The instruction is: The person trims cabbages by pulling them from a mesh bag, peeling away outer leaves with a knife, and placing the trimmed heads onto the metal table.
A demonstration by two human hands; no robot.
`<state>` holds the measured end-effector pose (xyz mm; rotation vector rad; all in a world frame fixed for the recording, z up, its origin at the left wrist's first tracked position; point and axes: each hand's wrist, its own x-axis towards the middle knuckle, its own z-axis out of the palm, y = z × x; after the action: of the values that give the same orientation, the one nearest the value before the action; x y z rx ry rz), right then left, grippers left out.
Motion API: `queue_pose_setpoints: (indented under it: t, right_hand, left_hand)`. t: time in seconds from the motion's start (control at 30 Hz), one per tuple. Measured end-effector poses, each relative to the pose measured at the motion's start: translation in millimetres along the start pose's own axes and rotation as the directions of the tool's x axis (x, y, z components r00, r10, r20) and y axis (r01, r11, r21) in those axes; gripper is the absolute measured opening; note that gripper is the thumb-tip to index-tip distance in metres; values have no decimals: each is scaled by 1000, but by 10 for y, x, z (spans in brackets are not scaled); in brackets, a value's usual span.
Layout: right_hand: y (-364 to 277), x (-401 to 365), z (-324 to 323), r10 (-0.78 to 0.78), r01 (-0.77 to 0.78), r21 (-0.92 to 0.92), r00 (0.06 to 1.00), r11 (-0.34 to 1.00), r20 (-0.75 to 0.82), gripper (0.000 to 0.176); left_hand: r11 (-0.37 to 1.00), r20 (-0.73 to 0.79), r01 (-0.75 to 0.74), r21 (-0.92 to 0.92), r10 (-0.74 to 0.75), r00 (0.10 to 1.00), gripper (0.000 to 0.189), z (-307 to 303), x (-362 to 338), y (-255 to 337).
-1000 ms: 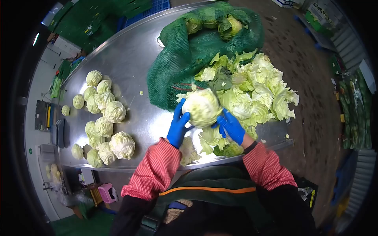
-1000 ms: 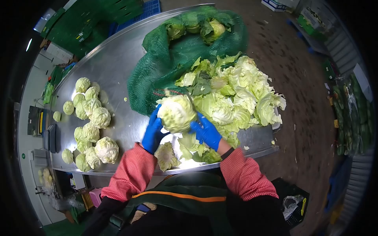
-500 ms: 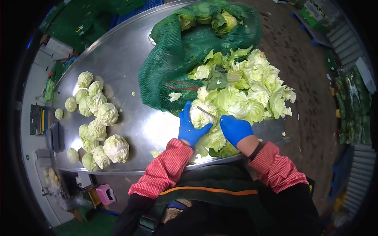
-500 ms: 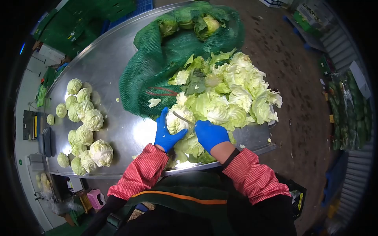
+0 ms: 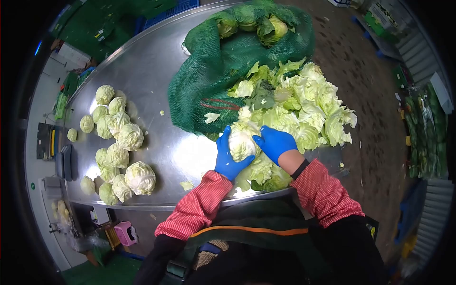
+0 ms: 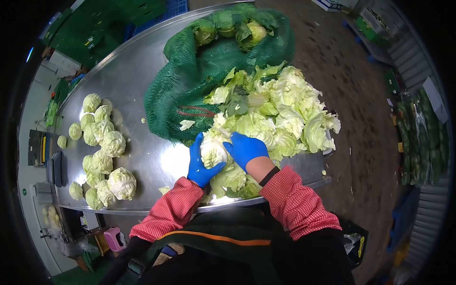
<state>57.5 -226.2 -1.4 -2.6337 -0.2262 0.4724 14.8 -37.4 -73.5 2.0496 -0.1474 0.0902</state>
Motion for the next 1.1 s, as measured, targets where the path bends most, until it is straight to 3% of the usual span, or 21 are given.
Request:
queue_pose_setpoints:
  t: [0.13,0.23,0.27,0.37,0.4,0.6,0.7,0.73,0.83,0.93,1.0,1.1]
  right_hand:
    - [17,201,236,-35,40,14,964,999,-263,40]
    - [150,474,344,-1,3,16,986,1000,-167,34]
    - [304,537,490,40,-25,67,972,997,-233,32]
    - [219,406,401,124,-116,61,981,991,-146,31]
    - [157,355,344,198,-193,132,980,972,-25,52]
    - [-107,-59,349,180,-202,218,977,955,118,102]
    - [3,-208,259,195,-351,477,918,806,346,97]
    - [62,-279,298,211,-381,556,914,739,347,86]
    - [350,-424,641,269,-360,446,929,820,254,71]
    - [391,-493,603,289,-470,718,883,514,370,63]
    - [310,-496,511,296,-319,655,943,685,149,65]
    - [-103,-504,280,178,-88,431,969,898,-173,67]
  left_hand:
    - [997,-27,-63,-54,62,998,113,0,-188,-98]
    - [995,-26,-86,-49,85,996,111,7,-390,-182]
    - [995,-14,-95,-33,95,995,110,-14,-446,-213]
    - [965,-24,-4,-261,-2,1000,109,-49,-481,-274]
    - [988,-24,-19,-154,15,1000,109,-66,-466,-230]
    - [973,3,14,-228,-14,1000,111,-23,-385,-142]
    - [978,11,72,-193,-71,997,110,-12,-336,-79]
    - [971,7,97,-218,-98,995,108,-5,-310,-76]
    - [890,48,181,-418,-178,983,102,2,-240,-220]
    - [825,123,283,-489,-255,959,101,-166,-174,-147]
    - [766,166,331,-551,-288,943,99,-226,-131,-96]
    - [885,115,109,-453,-63,991,93,-218,-113,17]
